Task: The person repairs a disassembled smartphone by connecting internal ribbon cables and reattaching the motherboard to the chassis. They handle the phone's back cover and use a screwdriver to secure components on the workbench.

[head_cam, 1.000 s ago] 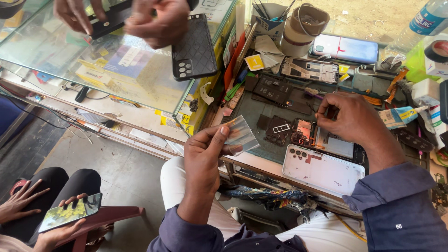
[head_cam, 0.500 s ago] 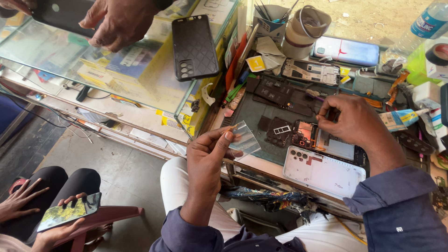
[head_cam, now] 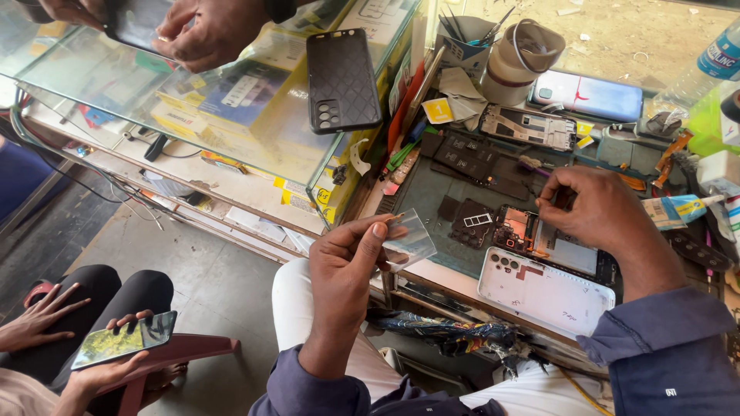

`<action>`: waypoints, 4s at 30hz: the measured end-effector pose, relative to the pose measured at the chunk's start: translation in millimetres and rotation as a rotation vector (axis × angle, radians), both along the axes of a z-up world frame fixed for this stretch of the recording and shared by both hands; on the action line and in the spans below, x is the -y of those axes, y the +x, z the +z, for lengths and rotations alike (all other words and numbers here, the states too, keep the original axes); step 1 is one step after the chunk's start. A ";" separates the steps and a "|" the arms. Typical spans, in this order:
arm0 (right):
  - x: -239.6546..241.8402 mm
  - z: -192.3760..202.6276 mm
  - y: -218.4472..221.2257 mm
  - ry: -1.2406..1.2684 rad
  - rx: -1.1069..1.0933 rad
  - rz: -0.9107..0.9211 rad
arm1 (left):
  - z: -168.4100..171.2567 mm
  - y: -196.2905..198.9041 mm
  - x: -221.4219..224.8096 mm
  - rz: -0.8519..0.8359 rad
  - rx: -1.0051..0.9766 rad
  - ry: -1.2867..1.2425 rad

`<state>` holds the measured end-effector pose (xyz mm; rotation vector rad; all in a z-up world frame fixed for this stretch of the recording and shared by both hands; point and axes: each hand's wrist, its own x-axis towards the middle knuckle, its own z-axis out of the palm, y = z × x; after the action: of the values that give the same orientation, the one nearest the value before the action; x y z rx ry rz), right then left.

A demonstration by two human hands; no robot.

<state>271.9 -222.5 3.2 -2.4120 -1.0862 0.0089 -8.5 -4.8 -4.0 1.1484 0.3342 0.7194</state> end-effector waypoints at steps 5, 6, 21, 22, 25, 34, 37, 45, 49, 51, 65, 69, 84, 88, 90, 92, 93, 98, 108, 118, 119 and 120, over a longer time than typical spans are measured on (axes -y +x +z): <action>1.3 -1.8 1.2 0.011 -0.060 -0.042 | 6.4 -7.5 -4.4 0.054 0.023 0.064; 2.0 -2.3 1.8 0.019 -0.074 -0.045 | 8.3 -11.1 -6.7 0.065 0.008 0.073; 2.3 -16.4 12.1 0.047 -0.062 -0.031 | 54.9 -82.2 -164.5 0.533 0.289 0.292; 1.9 -16.7 11.9 0.054 -0.066 -0.025 | 58.9 -84.2 -176.3 0.537 0.307 0.310; 1.6 -17.3 12.1 0.057 -0.075 -0.019 | 68.7 -84.1 -200.4 0.536 0.322 0.258; 1.9 -21.7 14.9 0.087 -0.092 -0.014 | 64.5 -62.6 -208.5 0.588 0.112 0.179; 2.2 -20.3 13.2 0.111 -0.089 -0.020 | 62.4 -59.4 -210.3 0.598 0.137 0.189; 0.5 -18.0 13.1 0.072 -0.074 -0.045 | 62.7 -56.4 -208.6 0.602 0.083 0.214; 1.4 -17.8 13.5 0.073 -0.060 -0.033 | 62.8 -52.1 -202.2 0.601 0.067 0.242; 1.5 -18.5 13.6 0.075 -0.063 -0.032 | 62.5 -50.5 -200.4 0.589 0.059 0.252; 0.7 -17.1 10.7 0.048 -0.068 -0.069 | 59.0 -48.3 -203.9 0.579 0.056 0.324; 0.7 -17.8 13.3 0.067 -0.064 -0.050 | 64.8 -47.2 -206.7 0.596 0.039 0.364; 1.2 -18.6 14.9 0.018 -0.106 -0.076 | 70.7 -43.6 -205.9 0.632 0.015 0.427; 1.6 -18.2 13.2 0.063 -0.090 -0.051 | 69.1 -43.4 -205.4 0.643 0.000 0.431; 0.6 -17.7 11.9 0.067 -0.099 -0.060 | 67.8 -41.4 -206.1 0.627 0.024 0.418; 0.2 -17.1 10.8 0.044 -0.082 -0.070 | 66.5 -41.2 -206.9 0.621 0.040 0.419; 0.7 -16.5 10.8 0.032 -0.073 -0.077 | 66.2 -40.9 -207.3 0.622 0.044 0.427; 1.4 -16.2 10.7 0.078 -0.080 -0.028 | 64.7 -38.1 -207.4 0.616 0.048 0.428; -0.1 -13.7 8.4 0.019 -0.067 -0.040 | 67.0 -37.4 -226.4 0.658 0.065 0.497; 0.0 -14.6 9.5 0.024 -0.059 -0.027 | 60.2 -29.6 -266.2 1.193 -0.345 1.291; -0.1 -15.3 9.9 0.036 -0.055 -0.018 | 58.9 -30.9 -269.4 1.170 -0.417 1.242; 0.0 -15.4 10.6 0.048 -0.049 -0.010 | 58.7 -32.7 -272.9 1.146 -0.487 1.191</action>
<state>282.5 -222.5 -12.2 -2.3620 -1.0412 0.0381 -41.2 268.0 54.7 2.2921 1.1081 1.7665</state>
